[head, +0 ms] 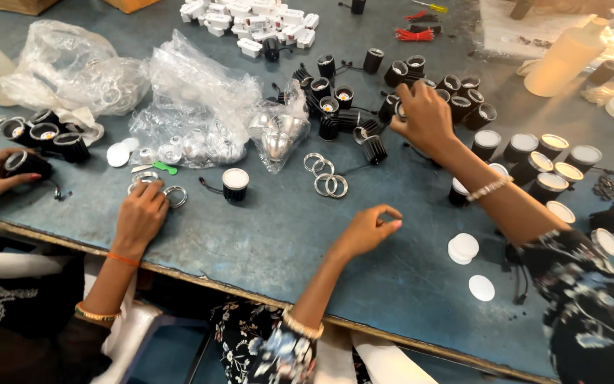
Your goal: The person assembles circular light fixtures by picking up black housing units, inserting silver lens rings and white covers, and pressing the components together by hand at a workstation.
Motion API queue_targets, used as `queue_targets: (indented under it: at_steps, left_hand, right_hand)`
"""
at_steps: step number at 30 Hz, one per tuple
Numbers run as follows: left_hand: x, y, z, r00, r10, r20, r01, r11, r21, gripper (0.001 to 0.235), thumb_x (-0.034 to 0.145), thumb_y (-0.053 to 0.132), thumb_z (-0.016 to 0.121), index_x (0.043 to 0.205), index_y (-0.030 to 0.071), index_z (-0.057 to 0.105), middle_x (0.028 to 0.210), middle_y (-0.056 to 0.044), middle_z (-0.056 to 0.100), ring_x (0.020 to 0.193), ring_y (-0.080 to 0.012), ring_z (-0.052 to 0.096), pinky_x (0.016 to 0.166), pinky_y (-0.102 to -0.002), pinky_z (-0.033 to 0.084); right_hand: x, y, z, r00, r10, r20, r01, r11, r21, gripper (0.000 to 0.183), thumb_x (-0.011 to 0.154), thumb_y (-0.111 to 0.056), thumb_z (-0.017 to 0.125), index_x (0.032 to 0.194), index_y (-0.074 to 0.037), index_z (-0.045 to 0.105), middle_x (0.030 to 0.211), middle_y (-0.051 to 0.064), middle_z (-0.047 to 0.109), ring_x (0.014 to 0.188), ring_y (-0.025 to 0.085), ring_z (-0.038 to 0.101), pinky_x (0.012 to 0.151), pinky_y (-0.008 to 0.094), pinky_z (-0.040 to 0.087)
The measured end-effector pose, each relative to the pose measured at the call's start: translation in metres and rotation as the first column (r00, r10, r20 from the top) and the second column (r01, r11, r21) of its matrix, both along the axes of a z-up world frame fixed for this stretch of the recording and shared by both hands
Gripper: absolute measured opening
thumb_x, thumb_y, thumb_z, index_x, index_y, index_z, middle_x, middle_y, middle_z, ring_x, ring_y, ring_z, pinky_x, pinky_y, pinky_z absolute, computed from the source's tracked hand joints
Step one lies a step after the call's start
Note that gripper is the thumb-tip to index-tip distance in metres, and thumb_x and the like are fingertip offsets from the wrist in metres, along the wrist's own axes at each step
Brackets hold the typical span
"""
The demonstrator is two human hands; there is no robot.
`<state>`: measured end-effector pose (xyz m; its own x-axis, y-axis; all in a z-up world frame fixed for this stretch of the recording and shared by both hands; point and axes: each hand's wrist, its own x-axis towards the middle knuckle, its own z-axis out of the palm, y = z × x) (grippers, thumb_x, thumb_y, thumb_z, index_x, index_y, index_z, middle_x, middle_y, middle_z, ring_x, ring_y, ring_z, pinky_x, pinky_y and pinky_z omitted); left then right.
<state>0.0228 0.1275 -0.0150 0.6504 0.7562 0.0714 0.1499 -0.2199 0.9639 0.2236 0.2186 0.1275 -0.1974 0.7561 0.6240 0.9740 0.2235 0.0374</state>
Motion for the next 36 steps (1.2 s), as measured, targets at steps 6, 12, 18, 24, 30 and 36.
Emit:
queue_targets:
  at_steps: [6, 12, 18, 24, 30, 36]
  left_hand:
    - [-0.059, -0.092, 0.063, 0.875, 0.426, 0.230, -0.465, 0.870, 0.161, 0.054, 0.087, 0.016, 0.076, 0.138, 0.008, 0.057, 0.099, -0.014, 0.061, 0.080, -0.0202, 0.060, 0.074, -0.033, 0.053]
    - [-0.069, -0.114, 0.043, 0.906, 0.343, 0.246, -0.414, 0.837, 0.358, 0.083, 0.080, 0.010, 0.079, 0.153, 0.004, 0.041, 0.137, -0.022, 0.058, 0.127, -0.0324, 0.057, 0.106, -0.038, 0.048]
    - [-0.078, -0.108, 0.018, 0.964, 0.234, 0.127, -0.232, 0.972, -0.036, 0.057, 0.078, 0.013, 0.082, 0.132, 0.006, 0.065, 0.117, -0.012, 0.077, 0.110, -0.0244, 0.076, 0.096, -0.033, 0.057]
    - [-0.082, -0.109, 0.027, 0.965, 0.162, 0.205, -0.177, 0.983, 0.056, 0.056, 0.078, 0.014, 0.085, 0.130, 0.005, 0.065, 0.135, -0.012, 0.070, 0.130, -0.0265, 0.065, 0.108, -0.036, 0.051]
    - [-0.081, -0.108, 0.021, 0.966, 0.158, 0.204, -0.193, 0.967, 0.169, 0.053, 0.080, 0.011, 0.083, 0.130, 0.005, 0.065, 0.138, -0.012, 0.068, 0.140, -0.0292, 0.058, 0.119, -0.041, 0.045]
    - [-0.081, -0.108, 0.015, 0.970, 0.165, 0.180, -0.199, 0.960, 0.196, 0.041, 0.084, 0.011, 0.083, 0.121, 0.005, 0.066, 0.130, -0.014, 0.071, 0.143, -0.0296, 0.056, 0.122, -0.042, 0.044]
  right_hand:
    - [-0.056, -0.130, 0.035, 0.990, 0.095, -0.101, -0.087, 0.992, 0.086, 0.039, 0.084, -0.017, 0.081, 0.117, -0.005, 0.063, 0.111, 0.016, 0.056, 0.106, 0.034, 0.058, 0.079, 0.043, 0.052]
    - [-0.103, -0.223, -0.020, 0.806, 0.229, -0.546, -0.443, 0.845, -0.299, 0.051, 0.077, -0.018, 0.084, 0.121, -0.004, 0.062, 0.113, 0.015, 0.062, 0.104, 0.029, 0.063, 0.086, 0.038, 0.053]
    - [-0.103, -0.247, -0.072, 0.479, 0.019, -0.878, -0.599, 0.738, -0.311, 0.050, 0.085, -0.014, 0.078, 0.130, -0.003, 0.057, 0.131, 0.012, 0.062, 0.112, 0.021, 0.064, 0.095, 0.035, 0.053]
    - [-0.105, -0.261, -0.105, -0.046, -0.028, -0.999, -0.682, 0.731, 0.011, 0.036, 0.098, -0.003, 0.063, 0.132, 0.001, 0.053, 0.138, 0.014, 0.059, 0.123, 0.018, 0.058, 0.101, 0.035, 0.051]
    - [-0.102, -0.261, -0.117, -0.021, -0.069, -0.997, -0.662, 0.748, -0.037, 0.030, 0.100, -0.001, 0.060, 0.130, 0.003, 0.056, 0.138, 0.015, 0.060, 0.125, 0.018, 0.059, 0.105, 0.034, 0.050]
    - [-0.107, -0.252, -0.115, 0.152, -0.105, -0.983, -0.625, 0.760, -0.178, 0.041, 0.093, -0.008, 0.070, 0.131, -0.001, 0.055, 0.130, 0.010, 0.056, 0.117, 0.017, 0.057, 0.099, 0.033, 0.050]
